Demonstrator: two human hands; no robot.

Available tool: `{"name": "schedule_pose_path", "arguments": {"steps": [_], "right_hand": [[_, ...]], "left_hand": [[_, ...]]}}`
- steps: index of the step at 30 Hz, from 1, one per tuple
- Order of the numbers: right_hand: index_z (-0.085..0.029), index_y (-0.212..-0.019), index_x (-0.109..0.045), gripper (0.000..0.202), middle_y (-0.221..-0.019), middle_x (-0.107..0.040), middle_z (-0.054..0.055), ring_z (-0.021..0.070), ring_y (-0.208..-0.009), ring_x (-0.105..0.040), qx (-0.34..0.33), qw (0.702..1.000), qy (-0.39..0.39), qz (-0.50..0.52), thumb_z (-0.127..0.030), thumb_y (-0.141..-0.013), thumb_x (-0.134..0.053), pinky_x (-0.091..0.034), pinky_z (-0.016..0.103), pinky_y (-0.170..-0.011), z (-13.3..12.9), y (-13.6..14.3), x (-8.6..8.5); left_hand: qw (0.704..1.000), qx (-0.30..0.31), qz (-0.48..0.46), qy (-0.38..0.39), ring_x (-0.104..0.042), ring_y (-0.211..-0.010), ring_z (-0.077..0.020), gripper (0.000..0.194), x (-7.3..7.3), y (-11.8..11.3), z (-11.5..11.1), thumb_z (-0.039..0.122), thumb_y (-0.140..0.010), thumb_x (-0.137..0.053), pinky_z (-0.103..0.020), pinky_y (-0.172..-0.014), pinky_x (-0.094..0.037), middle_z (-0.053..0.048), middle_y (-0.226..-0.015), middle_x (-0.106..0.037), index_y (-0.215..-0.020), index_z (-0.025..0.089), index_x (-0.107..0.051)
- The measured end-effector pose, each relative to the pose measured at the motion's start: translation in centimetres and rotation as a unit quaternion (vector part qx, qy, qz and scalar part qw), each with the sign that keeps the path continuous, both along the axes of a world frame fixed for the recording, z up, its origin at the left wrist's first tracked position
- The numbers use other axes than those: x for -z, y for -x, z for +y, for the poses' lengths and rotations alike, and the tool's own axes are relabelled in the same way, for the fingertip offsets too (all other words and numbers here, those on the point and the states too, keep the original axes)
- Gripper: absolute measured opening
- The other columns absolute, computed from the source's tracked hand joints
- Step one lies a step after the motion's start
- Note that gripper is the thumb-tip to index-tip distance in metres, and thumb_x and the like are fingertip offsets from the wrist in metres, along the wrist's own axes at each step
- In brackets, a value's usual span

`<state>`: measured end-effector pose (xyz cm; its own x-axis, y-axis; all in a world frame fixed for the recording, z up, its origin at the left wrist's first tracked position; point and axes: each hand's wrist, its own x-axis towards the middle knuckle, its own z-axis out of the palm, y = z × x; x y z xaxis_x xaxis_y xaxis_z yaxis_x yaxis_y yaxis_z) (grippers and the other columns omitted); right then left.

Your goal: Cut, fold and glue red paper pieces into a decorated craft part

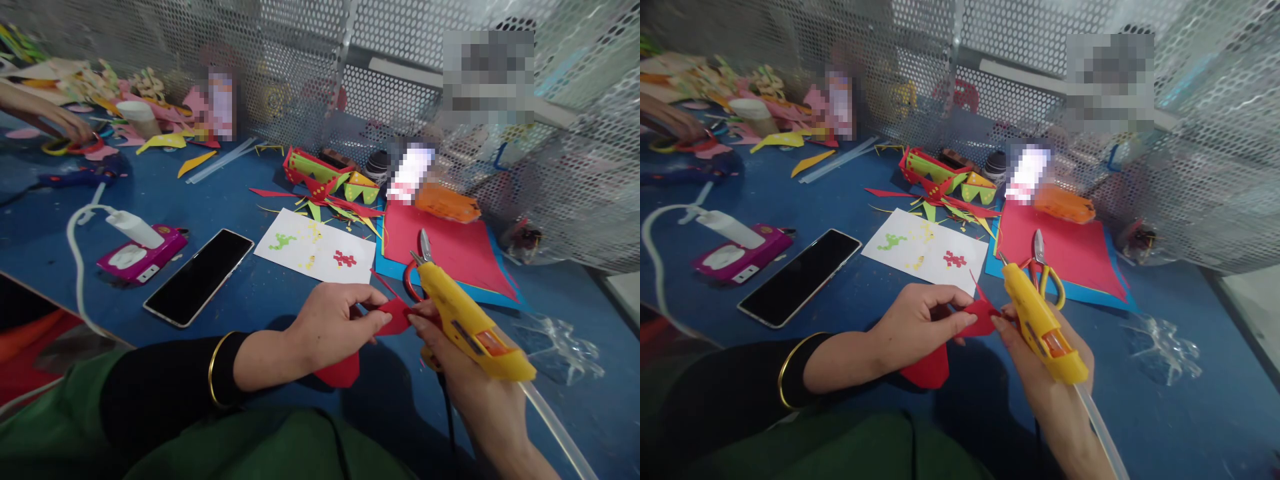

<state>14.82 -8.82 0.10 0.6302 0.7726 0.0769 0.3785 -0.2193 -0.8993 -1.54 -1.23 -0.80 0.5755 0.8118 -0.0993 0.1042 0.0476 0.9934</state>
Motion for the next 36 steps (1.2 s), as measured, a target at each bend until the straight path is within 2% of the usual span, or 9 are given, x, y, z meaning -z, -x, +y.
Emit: {"name": "schedule_pose_path", "arguments": {"steps": [5,8,14,20,28,32,36], "right_hand": [[-0.02,-0.087,-0.076,0.037,-0.082,-0.076,0.006,0.0201,-0.066,-0.068,-0.027,1.0,-0.01,0.003,-0.047,-0.064,-0.084,-0.052,0.027,-0.052,-0.2,0.1,0.2],[-0.02,-0.085,-0.076,0.033,-0.075,-0.074,0.003,0.0166,-0.058,-0.063,-0.048,0.999,-0.014,-0.006,-0.044,-0.064,-0.084,-0.047,0.026,-0.047,-0.1,-0.1,0.1],[-0.021,-0.087,-0.077,0.033,-0.075,-0.073,0.002,0.0119,-0.05,-0.054,-0.045,0.999,0.011,0.004,-0.043,-0.064,-0.083,-0.045,0.025,-0.047,0.0,-0.4,0.3],[-0.02,-0.088,-0.077,0.035,-0.082,-0.075,0.004,0.0143,-0.057,-0.059,-0.036,0.999,0.015,0.024,-0.044,-0.063,-0.084,-0.048,0.027,-0.051,0.0,-0.4,0.7],[-0.019,-0.091,-0.076,0.037,-0.079,-0.075,0.005,0.0136,-0.052,-0.058,-0.056,0.998,0.026,0.007,-0.045,-0.066,-0.084,-0.044,0.025,-0.045,-0.1,-0.9,0.7],[-0.019,-0.09,-0.077,0.037,-0.08,-0.075,0.005,0.0161,-0.055,-0.062,-0.055,0.998,0.014,0.007,-0.045,-0.065,-0.084,-0.048,0.027,-0.047,-0.1,-0.7,0.7],[-0.019,-0.091,-0.077,0.038,-0.085,-0.077,0.007,0.0215,-0.068,-0.07,-0.035,0.999,-0.002,0.006,-0.048,-0.067,-0.083,-0.054,0.03,-0.054,0.0,-0.2,0.6]], "left_hand": [[1.0,0.013,-0.005,0.019,-0.071,-0.064,-0.0166,0.012,0.0,0.0,0.0,0.028,-0.082,-0.064,-0.026,-0.062,-0.056,0.0,-0.078,-0.07,-0.084,0.018,-0.072],[0.999,0.019,-0.009,0.047,-0.071,-0.063,-0.0165,0.012,0.0,0.0,0.1,0.028,-0.081,-0.064,-0.026,-0.061,-0.055,0.001,-0.076,-0.068,-0.084,0.018,-0.071],[0.997,0.027,-0.013,0.067,-0.069,-0.06,-0.0148,0.008,0.0,0.0,0.2,0.024,-0.08,-0.063,-0.025,-0.06,-0.052,0.002,-0.072,-0.066,-0.079,0.018,-0.068],[0.996,0.031,-0.018,0.078,-0.067,-0.058,-0.014,0.006,0.0,0.0,0.3,0.023,-0.08,-0.064,-0.024,-0.06,-0.051,0.002,-0.07,-0.065,-0.077,0.018,-0.066],[0.997,0.034,-0.013,0.068,-0.068,-0.059,-0.0145,0.006,-0.1,0.0,0.3,0.023,-0.08,-0.065,-0.024,-0.061,-0.051,0.002,-0.067,-0.065,-0.076,0.019,-0.066],[0.997,0.032,-0.01,0.07,-0.069,-0.059,-0.0145,0.006,0.0,0.0,0.2,0.023,-0.08,-0.064,-0.024,-0.059,-0.051,0.002,-0.069,-0.066,-0.076,0.019,-0.066],[0.997,0.023,-0.026,0.074,-0.067,-0.057,-0.0133,0.006,0.0,0.0,0.3,0.024,-0.08,-0.066,-0.023,-0.058,-0.051,0.002,-0.07,-0.067,-0.076,0.019,-0.067]]}}
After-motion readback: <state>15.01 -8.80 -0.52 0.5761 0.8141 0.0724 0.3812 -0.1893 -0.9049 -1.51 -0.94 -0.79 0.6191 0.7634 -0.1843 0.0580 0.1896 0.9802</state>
